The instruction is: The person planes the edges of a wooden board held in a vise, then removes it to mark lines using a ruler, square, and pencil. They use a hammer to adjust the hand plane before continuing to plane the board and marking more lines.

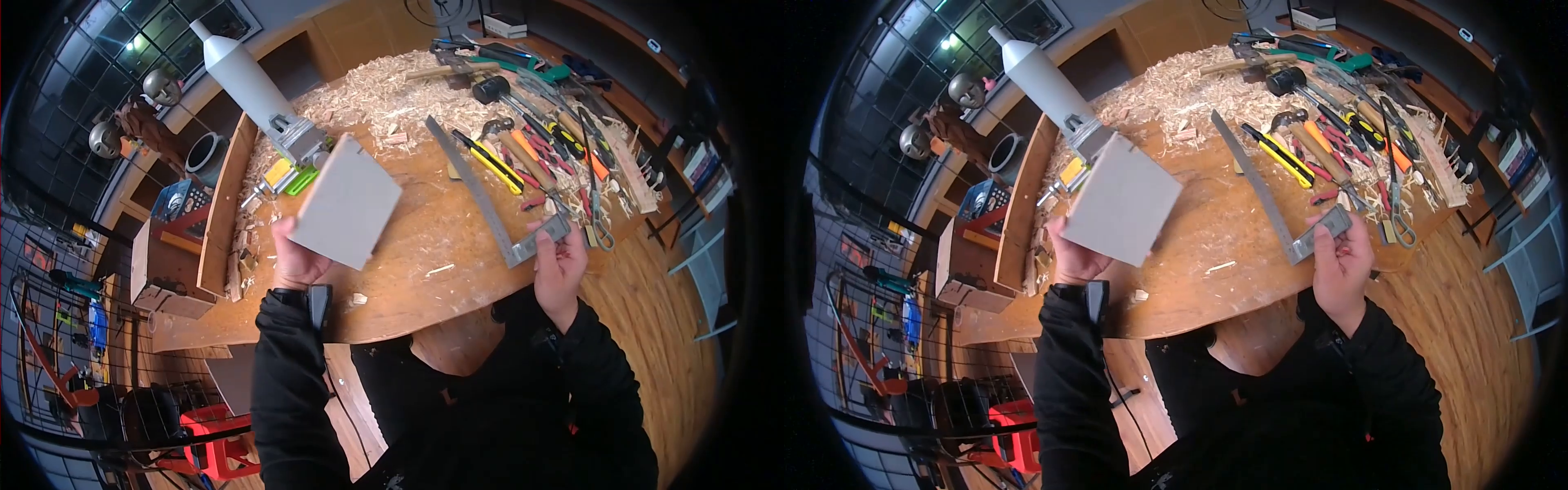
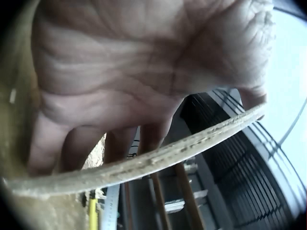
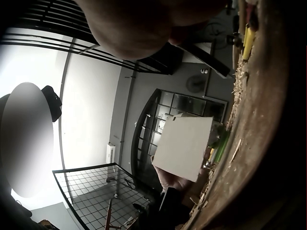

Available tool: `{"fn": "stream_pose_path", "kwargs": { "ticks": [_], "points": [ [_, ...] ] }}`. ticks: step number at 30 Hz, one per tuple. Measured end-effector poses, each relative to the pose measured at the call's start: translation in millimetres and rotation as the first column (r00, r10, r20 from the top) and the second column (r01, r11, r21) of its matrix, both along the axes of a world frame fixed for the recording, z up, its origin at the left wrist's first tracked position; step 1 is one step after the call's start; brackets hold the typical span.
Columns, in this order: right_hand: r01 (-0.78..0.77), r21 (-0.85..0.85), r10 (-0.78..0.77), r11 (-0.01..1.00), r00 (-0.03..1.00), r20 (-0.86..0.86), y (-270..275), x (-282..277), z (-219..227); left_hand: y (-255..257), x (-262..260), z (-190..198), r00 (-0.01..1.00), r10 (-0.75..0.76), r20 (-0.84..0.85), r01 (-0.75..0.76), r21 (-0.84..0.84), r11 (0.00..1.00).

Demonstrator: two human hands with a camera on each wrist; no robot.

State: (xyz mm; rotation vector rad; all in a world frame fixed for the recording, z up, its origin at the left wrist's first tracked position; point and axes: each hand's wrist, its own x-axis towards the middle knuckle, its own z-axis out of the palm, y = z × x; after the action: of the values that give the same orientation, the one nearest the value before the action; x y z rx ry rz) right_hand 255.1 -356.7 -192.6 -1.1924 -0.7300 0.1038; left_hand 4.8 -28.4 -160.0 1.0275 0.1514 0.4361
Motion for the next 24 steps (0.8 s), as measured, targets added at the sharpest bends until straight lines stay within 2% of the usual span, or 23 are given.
{"fn": "stream_pose_path", "kwargs": {
  "ticks": [1,2,3,5,6,7,9,14,17,19,21,23,24],
  "points": [
    [0.004,-0.004,-0.004,1.0,1.0,0.0,-1,1,-2,-4,1,13,0.993,-0.059,-0.1,0.072,0.129,0.989],
    [-0.009,-0.012,0.009,1.0,1.0,-0.003,-3,1,-3,-18,6,34,0.95,0.05,-0.308,0.07,0.367,0.928],
    [-0.023,-0.019,0.023,1.0,1.0,-0.005,-3,1,-4,-31,12,46,0.861,0.206,-0.466,0.119,0.577,0.808],
    [-0.033,-0.034,0.033,0.999,0.999,-0.008,-3,0,-6,-39,24,34,0.862,0.355,-0.361,0.183,0.876,0.447],
    [-0.042,-0.046,0.041,0.998,0.999,-0.011,-3,-1,-7,-42,27,33,0.854,0.406,-0.325,0.275,0.945,0.178],
    [-0.045,-0.045,0.045,0.998,0.999,-0.011,-2,-3,-7,-47,28,29,0.853,0.409,-0.325,0.274,0.945,0.179],
    [-0.031,-0.057,0.033,0.998,0.999,0.026,-3,-8,-7,-59,28,17,0.848,0.455,-0.272,0.324,0.945,-0.037],
    [-0.059,-0.037,0.063,0.998,0.993,0.099,-2,-16,-7,-64,25,9,0.834,0.44,-0.333,0.404,0.912,-0.075],
    [-0.059,-0.059,0.067,0.996,0.989,0.131,-3,-26,-6,-58,22,5,0.826,0.456,-0.331,0.397,0.916,-0.053],
    [-0.064,-0.077,0.075,0.995,0.985,0.156,-3,-33,-3,-54,20,3,0.822,0.451,-0.347,0.389,0.921,0.001],
    [0.031,-0.146,0.033,0.989,0.908,0.417,-2,-38,5,-52,16,2,0.807,0.473,-0.354,0.397,0.918,0.008],
    [0.025,-0.177,0.054,0.984,0.902,0.429,-2,-47,18,-52,13,1,0.79,0.494,-0.362,0.408,0.913,0.017],
    [0.036,-0.17,0.065,0.985,0.832,0.552,-1,-49,22,-52,11,0,0.781,0.503,-0.37,0.42,0.907,0.014]
  ]
}}
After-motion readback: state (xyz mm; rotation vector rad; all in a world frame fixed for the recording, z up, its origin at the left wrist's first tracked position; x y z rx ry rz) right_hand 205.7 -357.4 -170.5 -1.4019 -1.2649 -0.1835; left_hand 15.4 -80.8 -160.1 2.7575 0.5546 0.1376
